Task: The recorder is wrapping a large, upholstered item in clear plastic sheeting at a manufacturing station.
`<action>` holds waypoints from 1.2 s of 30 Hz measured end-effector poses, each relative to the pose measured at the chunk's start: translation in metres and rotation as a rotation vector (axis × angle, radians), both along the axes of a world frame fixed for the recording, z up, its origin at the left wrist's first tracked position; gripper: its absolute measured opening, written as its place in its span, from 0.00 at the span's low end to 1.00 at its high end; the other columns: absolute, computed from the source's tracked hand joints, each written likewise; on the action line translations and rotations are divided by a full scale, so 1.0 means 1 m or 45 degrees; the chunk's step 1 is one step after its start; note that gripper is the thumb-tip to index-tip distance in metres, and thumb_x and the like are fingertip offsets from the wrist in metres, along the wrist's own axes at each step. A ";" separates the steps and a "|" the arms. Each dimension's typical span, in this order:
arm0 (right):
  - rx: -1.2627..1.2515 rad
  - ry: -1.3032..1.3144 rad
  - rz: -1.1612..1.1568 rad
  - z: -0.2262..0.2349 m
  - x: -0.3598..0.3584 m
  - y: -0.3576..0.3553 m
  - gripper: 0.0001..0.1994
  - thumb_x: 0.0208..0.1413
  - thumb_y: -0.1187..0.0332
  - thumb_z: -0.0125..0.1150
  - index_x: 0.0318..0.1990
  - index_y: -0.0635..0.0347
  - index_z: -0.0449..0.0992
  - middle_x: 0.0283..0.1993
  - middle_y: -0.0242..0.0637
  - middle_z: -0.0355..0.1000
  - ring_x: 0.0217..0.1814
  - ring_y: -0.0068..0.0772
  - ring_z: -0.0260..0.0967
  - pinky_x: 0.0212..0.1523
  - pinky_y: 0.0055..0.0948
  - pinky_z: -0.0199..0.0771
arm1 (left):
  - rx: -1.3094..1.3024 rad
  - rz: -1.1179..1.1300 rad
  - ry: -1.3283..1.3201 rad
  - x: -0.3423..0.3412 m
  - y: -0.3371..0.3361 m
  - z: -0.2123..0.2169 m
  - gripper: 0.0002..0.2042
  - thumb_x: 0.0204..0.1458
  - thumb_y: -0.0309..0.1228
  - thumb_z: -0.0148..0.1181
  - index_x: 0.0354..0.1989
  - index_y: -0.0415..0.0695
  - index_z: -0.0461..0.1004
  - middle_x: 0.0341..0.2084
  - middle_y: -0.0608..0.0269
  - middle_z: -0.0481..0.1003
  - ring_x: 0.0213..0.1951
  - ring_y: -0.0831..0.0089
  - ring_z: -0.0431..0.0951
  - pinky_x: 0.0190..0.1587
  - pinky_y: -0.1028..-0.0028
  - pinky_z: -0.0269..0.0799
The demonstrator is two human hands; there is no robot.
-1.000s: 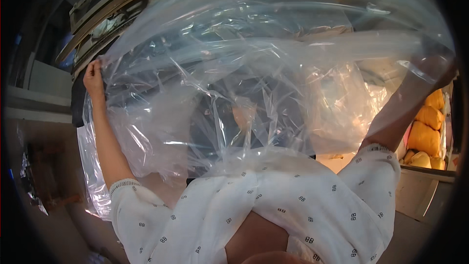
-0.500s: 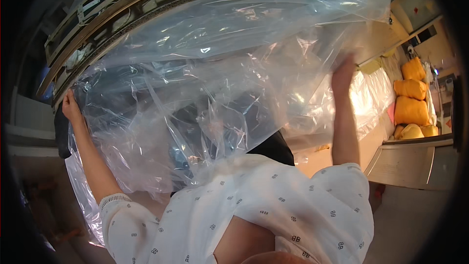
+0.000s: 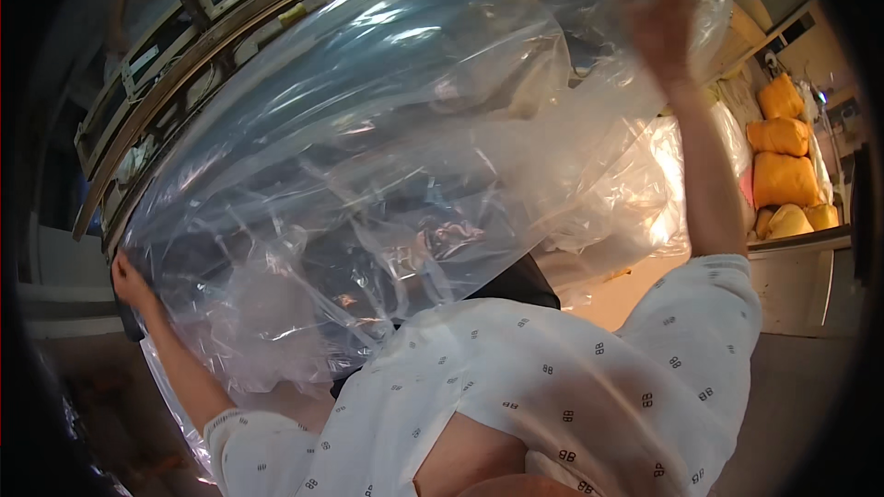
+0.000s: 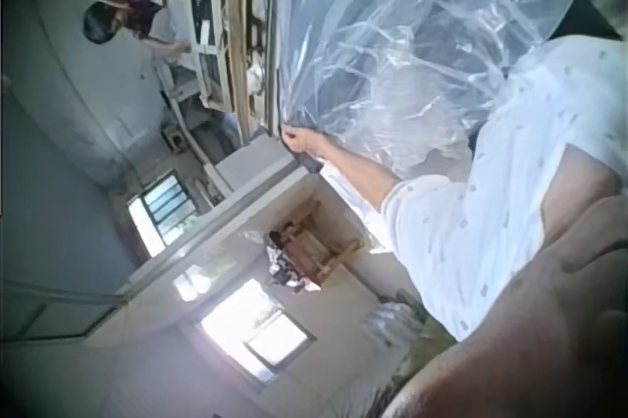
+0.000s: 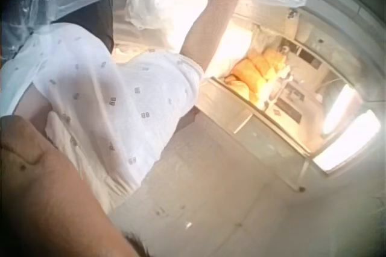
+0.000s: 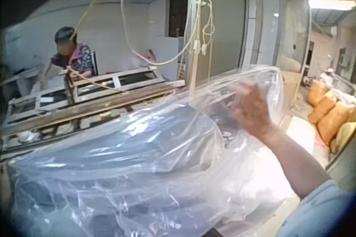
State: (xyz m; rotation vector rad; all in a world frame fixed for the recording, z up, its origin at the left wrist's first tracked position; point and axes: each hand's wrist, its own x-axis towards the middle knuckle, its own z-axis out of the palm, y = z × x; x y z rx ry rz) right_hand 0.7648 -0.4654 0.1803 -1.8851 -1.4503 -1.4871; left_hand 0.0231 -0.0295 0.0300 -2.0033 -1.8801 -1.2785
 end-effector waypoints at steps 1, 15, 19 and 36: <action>-0.528 0.081 0.081 -0.018 -0.042 0.022 0.24 0.47 0.64 0.58 0.54 0.49 0.61 0.55 0.39 0.59 0.55 0.39 0.58 0.56 0.34 0.55 | 0.042 -0.026 0.117 -0.033 -0.007 0.000 0.17 0.51 0.45 0.49 0.40 0.46 0.75 0.34 0.59 0.76 0.38 0.62 0.75 0.40 0.72 0.67; -0.461 0.520 0.008 -0.091 -0.011 0.128 0.14 0.45 0.61 0.59 0.42 0.45 0.73 0.45 0.35 0.63 0.46 0.37 0.60 0.45 0.32 0.61 | -0.057 0.290 0.343 -0.128 0.014 -0.021 0.17 0.54 0.44 0.47 0.40 0.44 0.74 0.37 0.58 0.74 0.40 0.62 0.73 0.42 0.71 0.66; -0.518 0.547 0.395 -0.108 0.019 0.146 0.11 0.44 0.60 0.59 0.37 0.49 0.75 0.35 0.30 0.67 0.39 0.28 0.62 0.39 0.29 0.62 | -0.049 0.219 0.355 -0.141 0.019 -0.026 0.17 0.54 0.43 0.46 0.42 0.45 0.73 0.38 0.58 0.74 0.41 0.62 0.73 0.43 0.72 0.65; -0.739 1.322 0.296 -0.107 0.021 0.166 0.11 0.45 0.61 0.58 0.31 0.58 0.72 0.27 0.31 0.71 0.28 0.22 0.66 0.30 0.25 0.65 | -0.309 0.025 -0.493 -0.173 -0.097 0.052 0.18 0.53 0.42 0.51 0.47 0.43 0.70 0.43 0.67 0.71 0.41 0.76 0.69 0.39 0.79 0.64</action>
